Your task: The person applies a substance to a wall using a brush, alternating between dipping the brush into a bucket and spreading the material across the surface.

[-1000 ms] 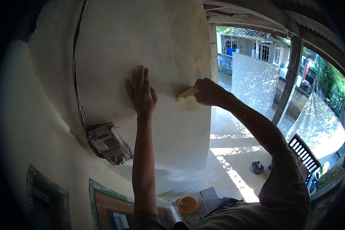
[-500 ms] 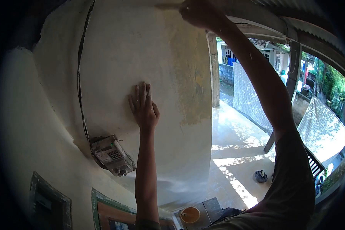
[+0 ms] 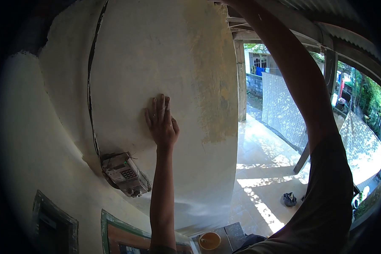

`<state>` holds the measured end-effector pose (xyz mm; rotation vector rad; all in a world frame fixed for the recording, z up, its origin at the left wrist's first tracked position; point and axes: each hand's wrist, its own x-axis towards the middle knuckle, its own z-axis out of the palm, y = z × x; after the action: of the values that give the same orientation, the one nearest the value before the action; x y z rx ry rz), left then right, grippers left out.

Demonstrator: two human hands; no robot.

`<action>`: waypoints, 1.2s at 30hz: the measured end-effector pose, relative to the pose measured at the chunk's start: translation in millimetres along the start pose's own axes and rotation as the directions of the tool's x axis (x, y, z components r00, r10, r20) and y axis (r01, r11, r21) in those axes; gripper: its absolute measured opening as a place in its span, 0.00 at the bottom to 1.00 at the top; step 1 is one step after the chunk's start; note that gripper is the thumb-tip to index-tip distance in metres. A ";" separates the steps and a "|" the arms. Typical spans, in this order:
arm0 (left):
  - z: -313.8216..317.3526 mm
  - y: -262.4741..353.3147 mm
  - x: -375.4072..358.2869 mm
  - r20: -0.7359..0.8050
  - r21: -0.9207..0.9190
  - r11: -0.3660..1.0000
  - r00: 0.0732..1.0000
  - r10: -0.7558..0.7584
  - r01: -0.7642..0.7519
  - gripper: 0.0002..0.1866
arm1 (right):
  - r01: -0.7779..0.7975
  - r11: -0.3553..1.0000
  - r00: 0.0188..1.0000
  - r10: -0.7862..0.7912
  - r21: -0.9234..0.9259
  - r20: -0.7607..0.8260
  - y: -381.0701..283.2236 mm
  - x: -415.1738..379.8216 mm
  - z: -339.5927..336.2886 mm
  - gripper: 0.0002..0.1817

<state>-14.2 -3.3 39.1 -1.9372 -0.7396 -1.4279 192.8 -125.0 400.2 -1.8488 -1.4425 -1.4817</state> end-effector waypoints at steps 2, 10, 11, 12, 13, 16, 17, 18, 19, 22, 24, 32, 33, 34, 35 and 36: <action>0.7 -0.1 -0.5 -0.002 -0.004 1.000 1.000 -0.003 0.003 0.29 | -0.103 0.956 0.994 0.106 0.275 0.005 -9.5 -26.0 5.2 0.10; 3.4 -1.2 -0.5 -0.030 -0.001 1.000 1.000 0.008 -0.008 0.28 | -0.059 0.891 0.976 -0.044 0.451 0.214 -62.3 -192.8 37.6 0.18; 2.5 -1.0 -1.4 -0.009 -0.002 1.000 1.000 0.005 -0.005 0.28 | -0.065 0.867 0.974 -0.054 0.494 0.222 -68.5 -211.7 39.9 0.13; 2.1 -0.7 -0.6 -0.023 -0.007 1.000 1.000 0.009 -0.010 0.29 | -0.071 0.842 0.972 -0.062 0.535 0.227 -74.0 -229.9 42.1 0.09; 1.9 -1.4 0.0 -0.039 -0.010 1.000 0.999 0.016 -0.016 0.29 | -0.068 0.852 0.964 -0.077 0.518 0.253 -78.5 -249.3 48.8 0.13; 2.3 -0.7 -0.2 -0.046 -0.021 1.000 0.999 0.013 -0.014 0.29 | -0.133 0.820 0.925 -0.099 0.557 0.367 -92.7 -313.0 75.4 0.17; 2.4 -0.4 -0.1 -0.041 -0.024 1.000 0.999 0.013 -0.014 0.29 | -0.184 0.814 0.883 -0.109 0.551 0.457 -99.4 -328.2 71.2 0.12; 2.0 -0.3 -0.5 -0.046 -0.020 1.000 0.999 0.012 -0.013 0.29 | -0.234 0.809 0.832 -0.120 0.540 0.541 -106.0 -342.8 67.0 0.08; 1.9 -0.1 0.1 -0.054 -0.015 1.000 0.998 0.013 -0.014 0.28 | -0.214 0.805 0.820 -0.160 0.553 0.550 -110.2 -360.2 74.1 0.10; 2.2 0.1 0.5 -0.072 -0.019 1.000 0.997 0.017 -0.018 0.28 | -0.302 0.776 0.641 -0.265 0.554 0.720 -118.5 -381.6 70.0 0.11; 1.6 -0.2 1.1 -0.073 -0.021 1.000 0.997 0.020 -0.021 0.28 | -0.330 0.764 0.489 -0.364 0.554 0.793 -118.0 -375.8 70.6 0.14; 1.0 -0.9 -0.1 -0.062 -0.007 1.000 0.998 0.029 -0.030 0.30 | -0.213 0.855 0.557 -0.291 0.473 0.778 -93.8 -262.5 73.9 0.08; 0.6 -0.5 -0.1 -0.060 -0.005 1.000 0.998 0.027 -0.027 0.30 | -0.208 0.867 0.575 -0.266 0.452 0.774 -91.5 -248.7 61.2 0.08; 0.6 0.3 -0.2 -0.060 -0.003 1.000 0.998 0.023 -0.023 0.31 | -0.179 0.893 0.569 -0.248 0.413 0.784 -88.5 -233.0 52.2 0.08; 1.2 0.5 -0.9 -0.060 -0.004 1.000 0.998 0.028 -0.028 0.31 | -0.162 0.896 0.609 -0.239 0.414 0.756 -84.2 -220.8 43.9 0.08; 1.4 0.5 -1.2 -0.058 0.000 1.000 0.998 0.025 -0.026 0.30 | -0.125 0.914 0.633 -0.227 0.386 0.741 -79.9 -207.9 37.7 0.08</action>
<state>-13.2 -2.7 37.5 -1.8909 -0.6853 -1.4630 158.2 -162.3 180.1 -2.2640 -1.9801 -0.2481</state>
